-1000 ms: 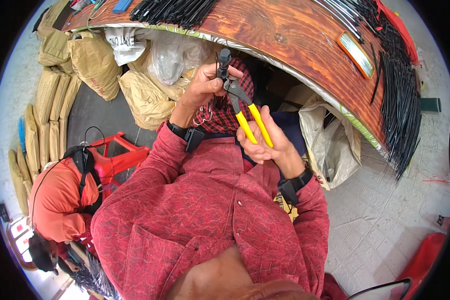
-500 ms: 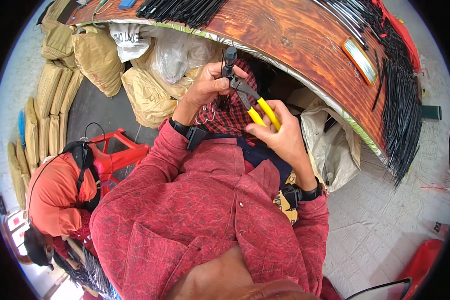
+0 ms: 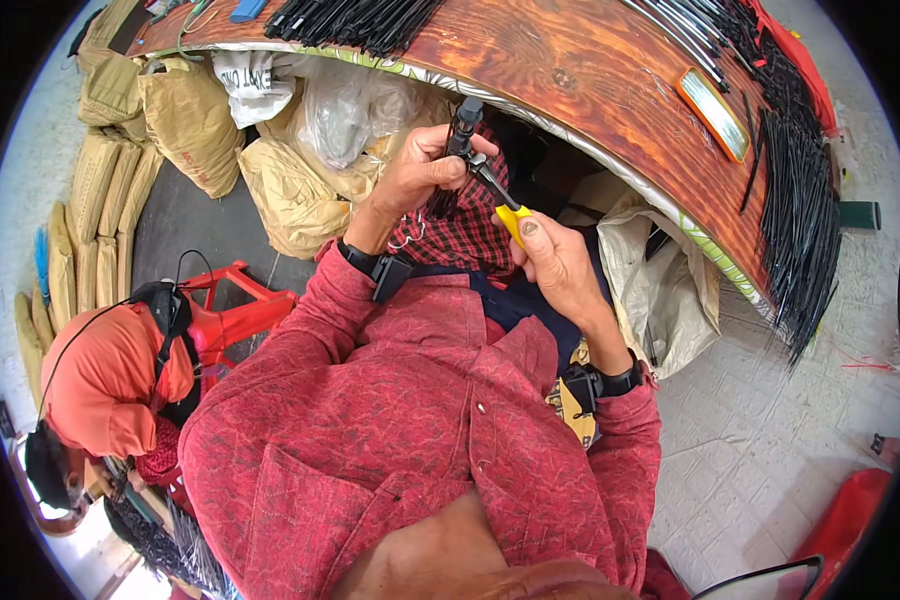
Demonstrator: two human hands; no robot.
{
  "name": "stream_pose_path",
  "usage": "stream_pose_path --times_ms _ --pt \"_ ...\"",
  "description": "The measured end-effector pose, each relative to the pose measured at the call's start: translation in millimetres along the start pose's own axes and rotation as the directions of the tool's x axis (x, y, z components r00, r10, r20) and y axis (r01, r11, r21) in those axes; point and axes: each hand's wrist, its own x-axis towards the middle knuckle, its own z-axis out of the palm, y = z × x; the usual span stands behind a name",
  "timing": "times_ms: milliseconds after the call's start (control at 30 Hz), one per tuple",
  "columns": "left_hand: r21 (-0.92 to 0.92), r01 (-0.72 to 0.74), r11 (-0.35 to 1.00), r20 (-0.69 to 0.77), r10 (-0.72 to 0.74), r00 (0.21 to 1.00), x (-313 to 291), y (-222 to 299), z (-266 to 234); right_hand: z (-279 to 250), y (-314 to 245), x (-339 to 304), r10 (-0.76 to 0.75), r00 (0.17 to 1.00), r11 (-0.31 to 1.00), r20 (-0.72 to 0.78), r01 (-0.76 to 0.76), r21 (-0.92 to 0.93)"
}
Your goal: Assembling a bundle of black cables at a workbench using cutting tools.
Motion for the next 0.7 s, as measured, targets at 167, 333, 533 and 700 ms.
stream_pose_path --times_ms 167,333,533,700 --pt "0.025 -0.031 0.999 0.053 0.030 0.998 -0.5 5.5 5.4 1.6 0.5 -5.5 0.103 0.988 0.978 0.116 -0.122 0.167" --pt "0.023 0.021 1.000 0.059 -0.022 0.998 1.3 5.5 5.9 -5.4 -9.2 -3.5 0.132 0.985 0.976 0.107 -0.148 0.163" --pt "0.111 -0.024 0.994 0.078 0.015 0.997 4.3 6.6 18.7 -23.8 -22.0 -0.5 0.059 0.998 0.987 -0.004 -0.059 -0.148" --pt "0.362 -0.081 0.929 0.061 0.064 0.996 7.8 5.1 29.6 -42.4 -32.0 -1.9 0.122 0.992 0.963 -0.013 -0.121 -0.240"
